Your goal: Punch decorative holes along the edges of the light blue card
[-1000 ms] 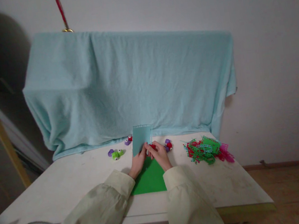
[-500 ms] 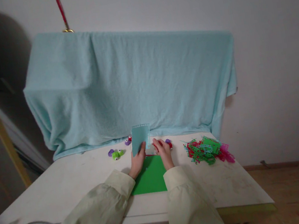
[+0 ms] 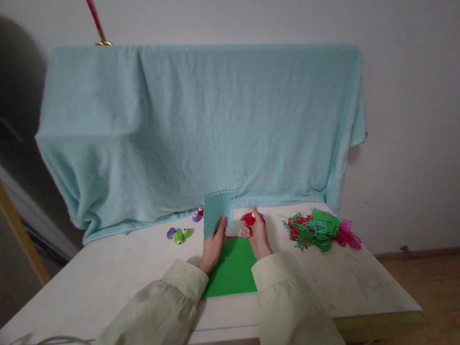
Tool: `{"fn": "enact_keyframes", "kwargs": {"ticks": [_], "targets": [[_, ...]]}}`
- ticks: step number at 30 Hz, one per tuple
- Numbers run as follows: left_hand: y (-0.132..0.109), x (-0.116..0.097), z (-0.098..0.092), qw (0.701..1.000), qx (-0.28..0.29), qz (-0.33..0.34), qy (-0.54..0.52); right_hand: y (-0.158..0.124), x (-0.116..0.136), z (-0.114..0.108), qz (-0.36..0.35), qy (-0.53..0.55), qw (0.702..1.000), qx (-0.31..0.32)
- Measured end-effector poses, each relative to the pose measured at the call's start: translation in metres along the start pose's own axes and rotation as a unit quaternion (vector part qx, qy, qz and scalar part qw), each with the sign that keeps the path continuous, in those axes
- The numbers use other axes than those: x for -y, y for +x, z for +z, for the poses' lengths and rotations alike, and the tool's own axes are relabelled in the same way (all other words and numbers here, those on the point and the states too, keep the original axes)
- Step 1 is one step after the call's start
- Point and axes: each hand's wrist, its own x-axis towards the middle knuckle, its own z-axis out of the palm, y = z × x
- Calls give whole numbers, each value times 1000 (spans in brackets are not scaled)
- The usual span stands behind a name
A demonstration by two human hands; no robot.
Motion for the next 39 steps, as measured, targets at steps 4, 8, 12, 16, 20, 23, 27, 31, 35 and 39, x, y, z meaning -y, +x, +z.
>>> {"fn": "enact_keyframes", "kwargs": {"ticks": [4,8,12,16,20,23,27,31,35,39], "targets": [[0,0,0,1000,1,-23,-9,1,-1,-2,-1,-4,1000,14],[0,-2,0,999,3,-31,-10,1,-4,-4,-2,-32,999,14],[0,-3,0,1000,0,-27,-8,2,-5,-5,4,-29,999,13],[0,-2,0,1000,0,-19,-11,6,-4,-4,-31,6,999,-19],[1,0,1,1000,-6,-16,-19,8,-4,-3,-64,21,996,-66],[1,1,2,1000,-6,-18,-25,7,-5,-2,-53,28,995,-82],[2,2,2,1000,-11,-8,-22,4,-8,3,-19,11,999,-37],[3,4,2,1000,-12,-16,-13,1,-10,8,-5,35,999,-6],[3,3,2,1000,-7,-9,-17,-1,-11,9,-19,35,999,11],[1,-1,2,1000,-6,-13,-25,0,-9,7,-19,22,1000,4]]}}
